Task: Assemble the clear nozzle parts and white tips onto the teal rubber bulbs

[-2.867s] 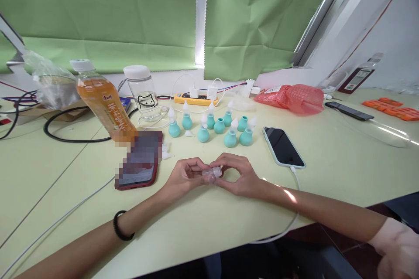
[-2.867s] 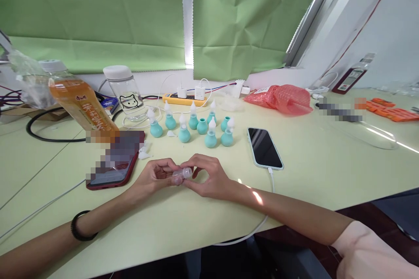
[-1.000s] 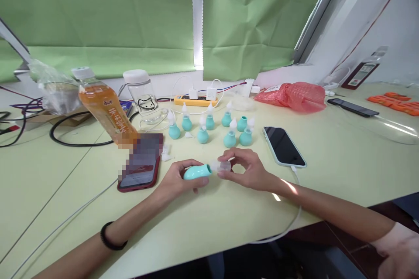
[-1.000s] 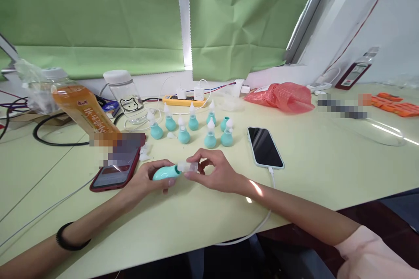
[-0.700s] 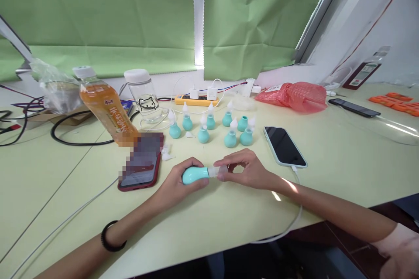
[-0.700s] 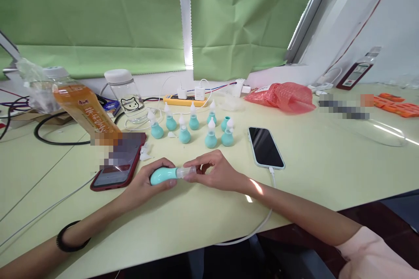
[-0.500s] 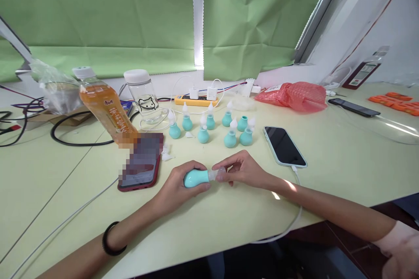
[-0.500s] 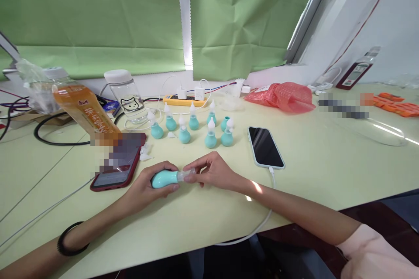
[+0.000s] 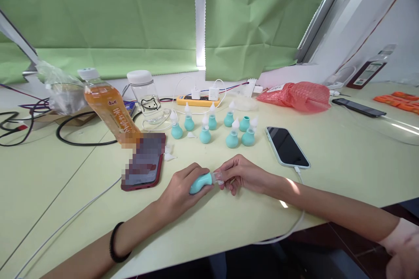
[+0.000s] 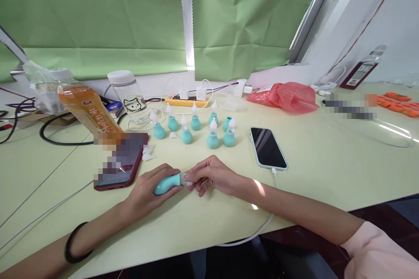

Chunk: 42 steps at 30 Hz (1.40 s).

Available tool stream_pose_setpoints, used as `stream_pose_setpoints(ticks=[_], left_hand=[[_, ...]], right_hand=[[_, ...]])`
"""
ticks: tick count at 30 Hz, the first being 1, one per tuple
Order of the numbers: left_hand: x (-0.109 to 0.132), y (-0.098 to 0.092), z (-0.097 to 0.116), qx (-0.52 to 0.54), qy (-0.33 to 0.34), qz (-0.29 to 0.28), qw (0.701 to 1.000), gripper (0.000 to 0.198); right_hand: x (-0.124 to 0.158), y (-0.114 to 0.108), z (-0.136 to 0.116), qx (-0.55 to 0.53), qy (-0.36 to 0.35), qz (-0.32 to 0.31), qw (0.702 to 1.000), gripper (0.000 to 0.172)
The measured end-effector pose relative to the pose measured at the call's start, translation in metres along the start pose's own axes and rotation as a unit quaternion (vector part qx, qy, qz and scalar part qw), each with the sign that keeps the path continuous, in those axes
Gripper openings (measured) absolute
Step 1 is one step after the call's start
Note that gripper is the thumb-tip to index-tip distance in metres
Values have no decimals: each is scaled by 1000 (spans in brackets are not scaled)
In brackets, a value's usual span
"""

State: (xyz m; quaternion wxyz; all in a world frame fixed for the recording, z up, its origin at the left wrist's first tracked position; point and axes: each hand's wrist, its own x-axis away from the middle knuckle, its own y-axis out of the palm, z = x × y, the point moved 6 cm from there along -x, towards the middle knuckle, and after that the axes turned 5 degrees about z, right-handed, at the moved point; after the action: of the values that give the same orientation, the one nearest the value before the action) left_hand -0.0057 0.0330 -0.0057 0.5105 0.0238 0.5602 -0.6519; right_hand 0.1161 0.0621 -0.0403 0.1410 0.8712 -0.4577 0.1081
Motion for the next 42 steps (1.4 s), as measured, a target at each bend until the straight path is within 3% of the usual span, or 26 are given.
stream_pose_setpoints(ticks=[9,12,15,17,20,22,24,26,27,34,38,42], left_hand=[[4,-7,16,-47,87,36,994,21],[2,-8,20,-74,97,23,992,19],[3,-11,13,-45,50,15,998,18],[8,-18,5,-9,-2,39,999,18],[22,-34,-8,13,-85,107,991,19],[30,-43,-13,19,-123,135,983,17],[34,-48,-15,28,-144,150,978,13],[35,-51,-17,35,-163,158,973,12],[35,-51,-19,38,-175,156,971,12],[36,-41,-34,98,-275,136,947,19],[35,-36,-35,119,-285,116,944,16],[35,-38,-34,108,-279,119,947,15]], right_hand=[[-1,8,8,-50,80,-68,993,14],[-1,9,9,-49,93,-62,993,15],[-2,16,5,-45,87,-60,993,17],[-9,24,-4,-3,63,-74,995,26],[-36,33,-33,133,-55,-29,989,40],[-57,41,-58,259,-193,28,946,36],[-75,56,-70,415,-297,53,859,28],[-93,68,-68,529,-331,67,779,22],[-99,70,-65,556,-334,73,758,20],[-106,56,-46,583,-333,85,737,12],[-107,59,-45,575,-340,84,739,23],[-105,67,-46,559,-351,70,748,16]])
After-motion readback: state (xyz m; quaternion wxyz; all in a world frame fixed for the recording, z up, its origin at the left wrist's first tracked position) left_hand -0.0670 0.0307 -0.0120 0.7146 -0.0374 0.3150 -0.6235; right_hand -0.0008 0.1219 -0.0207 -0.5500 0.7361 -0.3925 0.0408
